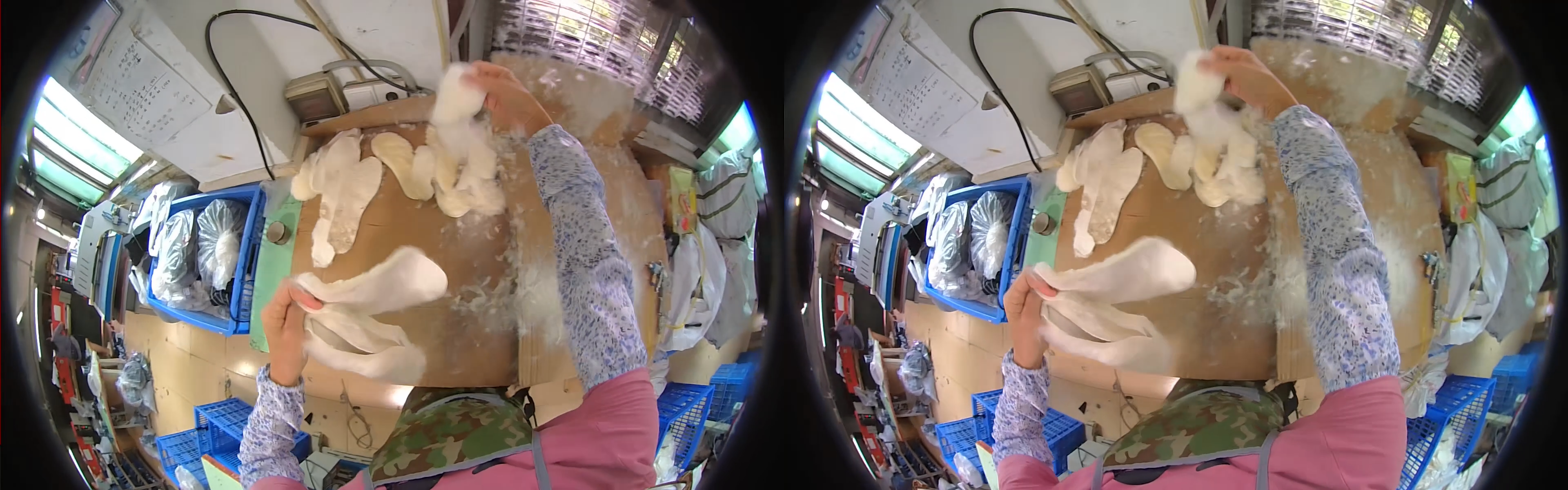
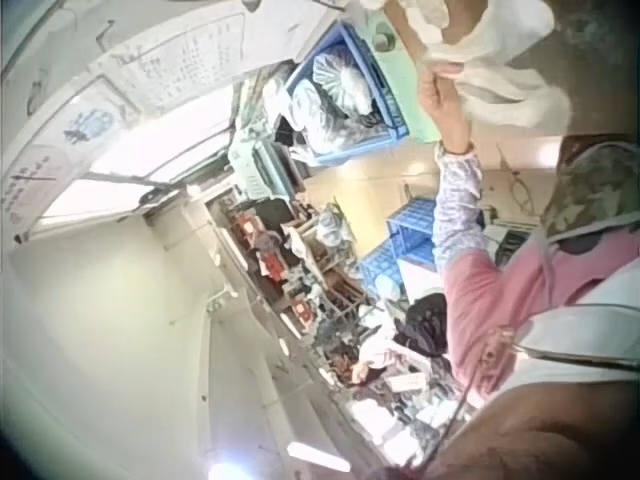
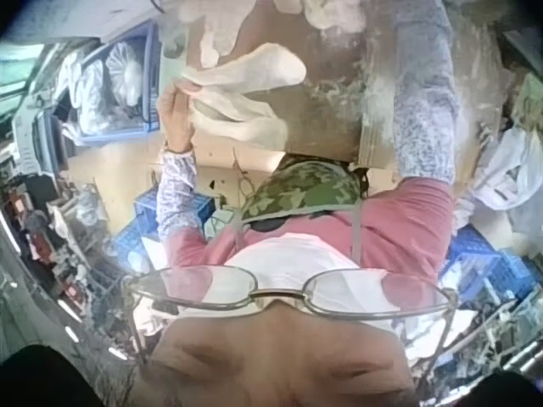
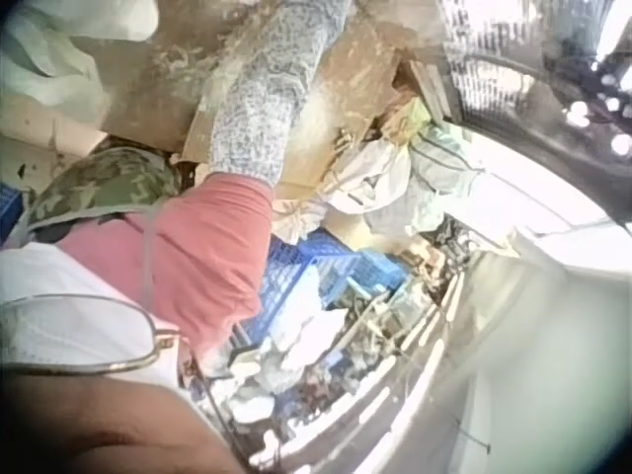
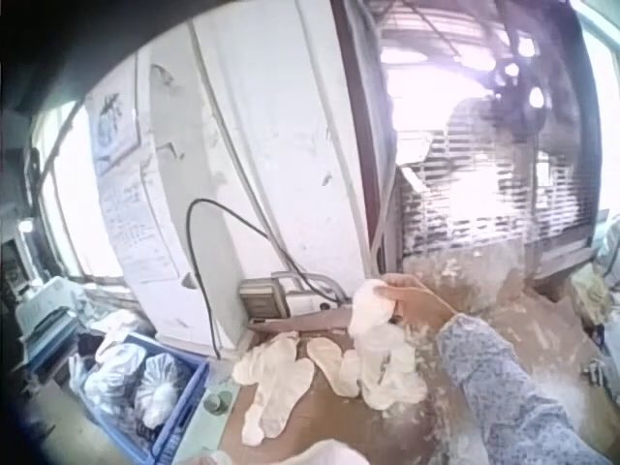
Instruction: Arranging, spraying adhesive, and pairing shoe insole components.
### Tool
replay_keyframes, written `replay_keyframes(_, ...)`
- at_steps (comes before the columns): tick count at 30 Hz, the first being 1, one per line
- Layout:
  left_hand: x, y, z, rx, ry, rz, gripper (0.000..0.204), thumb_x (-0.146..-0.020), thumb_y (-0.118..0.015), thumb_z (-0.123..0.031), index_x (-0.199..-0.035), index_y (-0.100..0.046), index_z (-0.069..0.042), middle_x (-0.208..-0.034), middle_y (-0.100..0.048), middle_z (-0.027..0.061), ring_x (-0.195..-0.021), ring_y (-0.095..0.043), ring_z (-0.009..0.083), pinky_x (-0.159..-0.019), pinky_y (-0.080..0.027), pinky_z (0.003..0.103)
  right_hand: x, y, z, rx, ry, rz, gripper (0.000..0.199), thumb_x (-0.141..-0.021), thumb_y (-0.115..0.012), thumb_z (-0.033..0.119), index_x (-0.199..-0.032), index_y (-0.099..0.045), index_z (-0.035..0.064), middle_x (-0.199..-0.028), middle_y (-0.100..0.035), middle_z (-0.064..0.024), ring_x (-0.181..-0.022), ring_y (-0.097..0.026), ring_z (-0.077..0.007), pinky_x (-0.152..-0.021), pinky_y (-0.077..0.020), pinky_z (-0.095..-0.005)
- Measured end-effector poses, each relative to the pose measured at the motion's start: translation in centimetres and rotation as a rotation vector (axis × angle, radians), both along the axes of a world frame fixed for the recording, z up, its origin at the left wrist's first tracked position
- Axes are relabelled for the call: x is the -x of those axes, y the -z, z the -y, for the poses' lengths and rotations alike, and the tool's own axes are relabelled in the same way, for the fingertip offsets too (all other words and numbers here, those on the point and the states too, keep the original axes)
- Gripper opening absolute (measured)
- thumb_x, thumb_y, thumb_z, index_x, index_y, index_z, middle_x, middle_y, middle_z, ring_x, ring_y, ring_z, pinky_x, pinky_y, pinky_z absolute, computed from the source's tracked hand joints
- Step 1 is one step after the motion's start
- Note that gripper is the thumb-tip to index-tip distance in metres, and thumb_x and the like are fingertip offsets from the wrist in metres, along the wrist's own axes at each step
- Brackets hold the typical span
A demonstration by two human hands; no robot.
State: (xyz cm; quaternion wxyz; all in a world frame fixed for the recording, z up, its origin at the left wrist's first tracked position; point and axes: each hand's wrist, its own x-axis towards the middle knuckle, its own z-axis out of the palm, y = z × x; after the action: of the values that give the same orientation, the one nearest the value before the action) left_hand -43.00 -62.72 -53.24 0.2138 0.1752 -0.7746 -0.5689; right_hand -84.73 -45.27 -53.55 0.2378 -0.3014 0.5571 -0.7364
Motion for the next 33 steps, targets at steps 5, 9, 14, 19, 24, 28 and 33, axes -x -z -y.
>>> replay_keyframes(5, 3.9, -1.0, -2.4, 0.031, 0.284, -0.079, 0.018, -0.081, -0.041, 0.006, -0.075, -0.056, -0.002, -0.083, -0.058, 0.0054, -0.079, -0.052, 0.0124, -0.072, -0.04, 0.024, 3.4, -1.4, -5.1, -0.814, 0.082, -0.732, 0.008, -0.079, -0.06, 0.01, -0.082, -0.058, 0.0028, -0.071, -0.055, -0.0045, -0.062, -0.051, -0.0124, -0.051, -0.048, -0.0301)
replay_keyframes(9, 5.5, -2.6, -2.2, 0.281, 0.393, -0.039, 0.03, -0.074, -0.035, 0.011, -0.085, -0.059, -0.002, -0.086, -0.059, 0.0073, -0.081, -0.054, 0.0166, -0.073, -0.041, 0.025, -1.2, -3.6, -4.0, -1.086, 0.07, -1.151, 0.014, -0.076, -0.064, 0.015, -0.073, -0.059, 0.0019, -0.067, -0.056, -0.0068, -0.061, -0.053, -0.0135, -0.051, -0.0463, -0.03)
replay_keyframes(14, 7.9, -0.8, -3.5, 0.144, 0.291, -0.086, 0.061, -0.074, -0.036, 0.009, -0.133, -0.043, -0.007, -0.098, -0.059, 0.0059, -0.072, -0.05, 0.0113, -0.064, -0.041, 0.023, -10.8, -5.2, -1.2, -0.526, -0.302, -1.033, 0.022, -0.075, -0.066, 0.017, -0.09, -0.064, 0.0018, -0.078, -0.065, -0.0121, -0.068, -0.061, -0.0208, -0.065, -0.0497, -0.0312)
replay_keyframes(19, 7.1, 0.1, -1.9, 0.0, 0.305, 0.12, 0.056, -0.076, -0.038, 0.006, -0.13, -0.046, -0.004, -0.086, -0.053, 0.0028, -0.069, -0.044, 0.0074, -0.06, -0.037, 0.021, -19.5, -1.3, 1.4, -0.073, -0.269, -0.862, 0.012, -0.078, -0.062, 0.006, -0.089, -0.062, 0.0019, -0.079, -0.063, -0.0147, -0.072, -0.062, -0.0272, -0.065, -0.0484, -0.0332)
replay_keyframes(24, 3.4, 1.1, -1.1, 0.142, 0.146, 0.161, 0.031, -0.076, -0.036, 0.003, -0.1, -0.057, 0.0, -0.079, -0.056, 0.0058, -0.07, -0.05, 0.0134, -0.064, -0.04, 0.025, -11.8, 7.6, 0.8, -0.278, -0.132, -0.521, 0.024, -0.075, -0.063, 0.009, -0.098, -0.065, 0.004, -0.089, -0.066, -0.0119, -0.082, -0.063, -0.0251, -0.074, -0.0499, -0.0318)
replay_keyframes(28, 0.5, 0.4, -1.6, 0.126, 0.046, 0.128, 0.024, -0.075, -0.037, -0.004, -0.087, -0.056, 0.002, -0.075, -0.055, 0.007, -0.07, -0.051, 0.015, -0.065, -0.04, 0.026, 2.1, 22.7, -6.3, -1.09, 0.69, -1.48, 0.02, -0.075, -0.061, 0.016, -0.094, -0.065, 0.0123, -0.101, -0.061, -0.0091, -0.104, -0.053, -0.0302, -0.089, -0.0367, -0.0507)
replay_keyframes(33, -1.4, -1.1, -1.3, -0.185, -0.023, 0.21, 0.026, -0.078, -0.039, -0.018, -0.085, -0.054, 0.002, -0.075, -0.056, 0.0061, -0.072, -0.051, 0.0134, -0.067, -0.041, 0.025, 7.2, 21.9, -5.2, -1.296, 0.487, -1.119, 0.013, -0.077, -0.059, 0.014, -0.086, -0.068, 0.0141, -0.101, -0.063, -0.008, -0.099, -0.057, -0.0268, -0.086, -0.0406, -0.0483)
